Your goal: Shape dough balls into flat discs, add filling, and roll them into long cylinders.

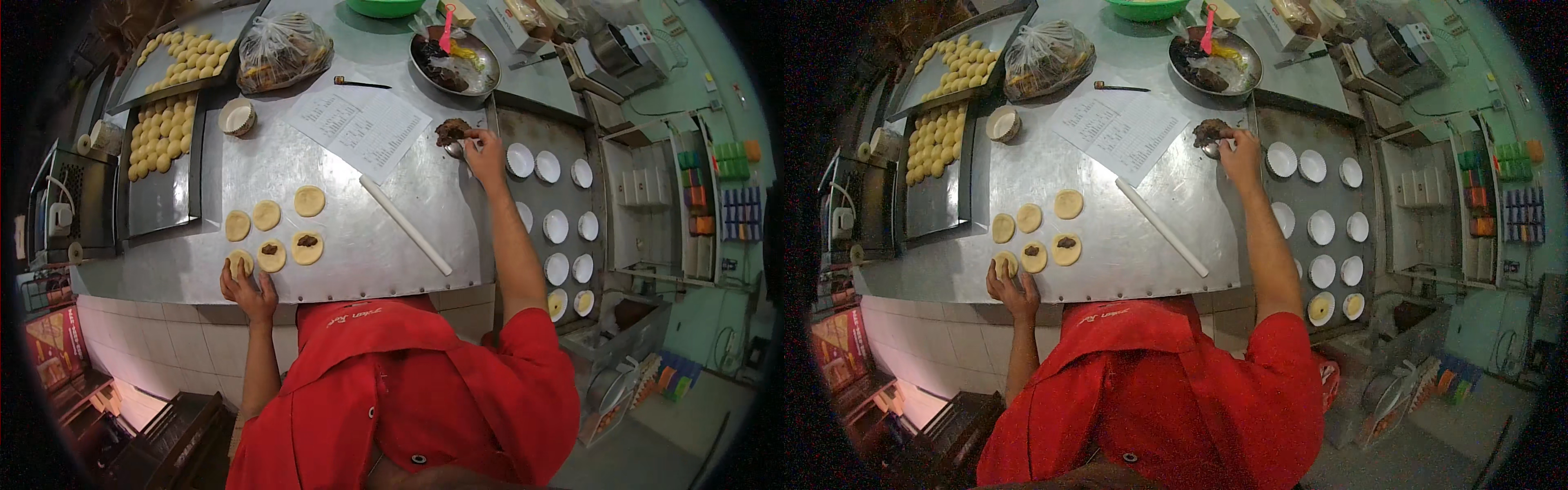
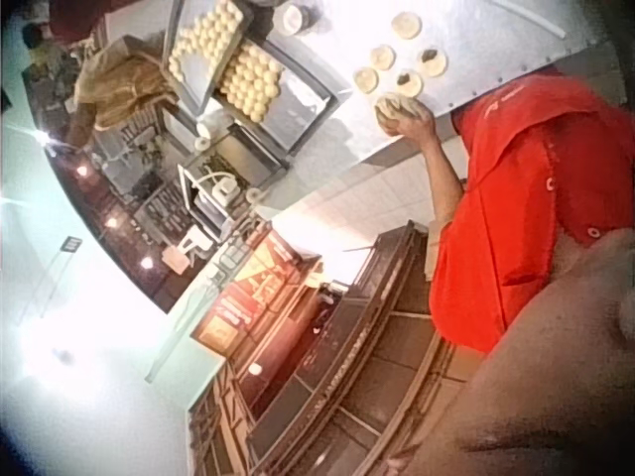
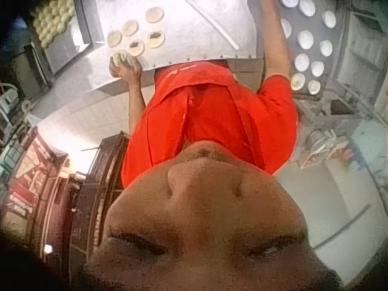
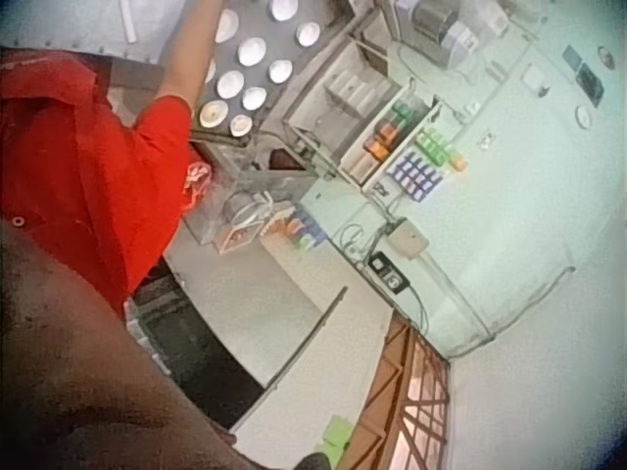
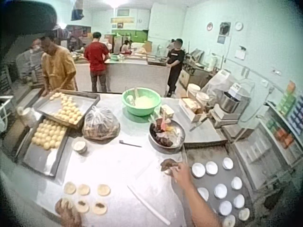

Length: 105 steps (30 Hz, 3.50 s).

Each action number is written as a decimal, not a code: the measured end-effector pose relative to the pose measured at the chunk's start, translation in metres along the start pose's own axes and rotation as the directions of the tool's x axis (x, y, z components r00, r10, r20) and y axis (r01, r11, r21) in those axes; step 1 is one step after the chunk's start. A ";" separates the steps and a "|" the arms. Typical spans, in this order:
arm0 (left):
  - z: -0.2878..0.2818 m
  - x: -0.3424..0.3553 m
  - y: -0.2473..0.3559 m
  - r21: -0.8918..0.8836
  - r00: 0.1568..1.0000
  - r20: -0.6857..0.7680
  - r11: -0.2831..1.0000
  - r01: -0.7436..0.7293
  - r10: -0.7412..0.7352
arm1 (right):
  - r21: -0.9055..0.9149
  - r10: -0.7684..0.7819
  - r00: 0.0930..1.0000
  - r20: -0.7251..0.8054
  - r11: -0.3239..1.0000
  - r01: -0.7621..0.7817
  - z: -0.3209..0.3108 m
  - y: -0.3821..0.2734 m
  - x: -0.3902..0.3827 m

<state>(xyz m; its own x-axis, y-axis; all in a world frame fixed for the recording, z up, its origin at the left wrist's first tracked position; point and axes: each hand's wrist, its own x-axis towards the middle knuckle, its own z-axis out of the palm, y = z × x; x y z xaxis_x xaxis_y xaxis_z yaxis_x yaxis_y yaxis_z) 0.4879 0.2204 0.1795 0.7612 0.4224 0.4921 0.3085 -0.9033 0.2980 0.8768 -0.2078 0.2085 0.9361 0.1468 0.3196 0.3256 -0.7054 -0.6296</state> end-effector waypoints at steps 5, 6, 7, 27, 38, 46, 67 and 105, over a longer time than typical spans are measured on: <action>0.000 -0.003 0.003 0.038 0.998 0.012 0.998 0.056 -0.056 | -0.289 -0.282 0.947 0.155 0.904 0.316 -0.003 -0.024 0.027; -0.001 -0.003 0.004 0.038 0.997 0.016 0.996 0.077 -0.078 | -0.327 -0.306 0.925 0.224 0.871 0.367 -0.004 -0.036 0.028; -0.001 -0.003 0.004 0.043 0.997 0.014 0.996 0.081 -0.082 | -0.365 -0.323 0.901 0.289 0.833 0.416 -0.005 -0.042 0.030; -0.002 -0.002 0.001 -0.022 0.997 -0.008 0.997 0.073 -0.074 | -0.550 -0.229 0.847 0.480 0.674 0.494 0.011 -0.050 0.048; -0.004 -0.003 -0.005 -0.113 0.999 0.040 0.993 0.026 -0.022 | -0.404 -0.024 0.975 0.220 0.908 0.114 0.018 -0.021 0.028; -0.004 -0.004 -0.008 -0.123 0.999 0.037 0.992 -0.002 0.007 | -0.683 0.033 0.995 0.092 0.729 0.039 0.045 -0.056 0.007; -0.005 -0.002 -0.005 -0.087 0.999 0.043 0.996 0.011 -0.007 | 0.740 0.485 0.748 0.452 0.264 -0.618 0.019 -0.036 -0.024; -0.005 -0.004 -0.006 -0.099 0.999 0.028 0.994 0.044 -0.041 | 0.764 0.445 0.854 0.269 0.441 -0.470 0.036 -0.100 -0.042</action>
<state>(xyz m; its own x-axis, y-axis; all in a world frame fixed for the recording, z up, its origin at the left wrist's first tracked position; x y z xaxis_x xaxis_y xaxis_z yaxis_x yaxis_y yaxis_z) 0.4800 0.2250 0.1799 0.7637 0.4570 0.4560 0.2840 -0.8721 0.3985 0.8095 -0.1185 0.2332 0.9803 -0.0017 -0.1973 -0.1948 0.1497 -0.9694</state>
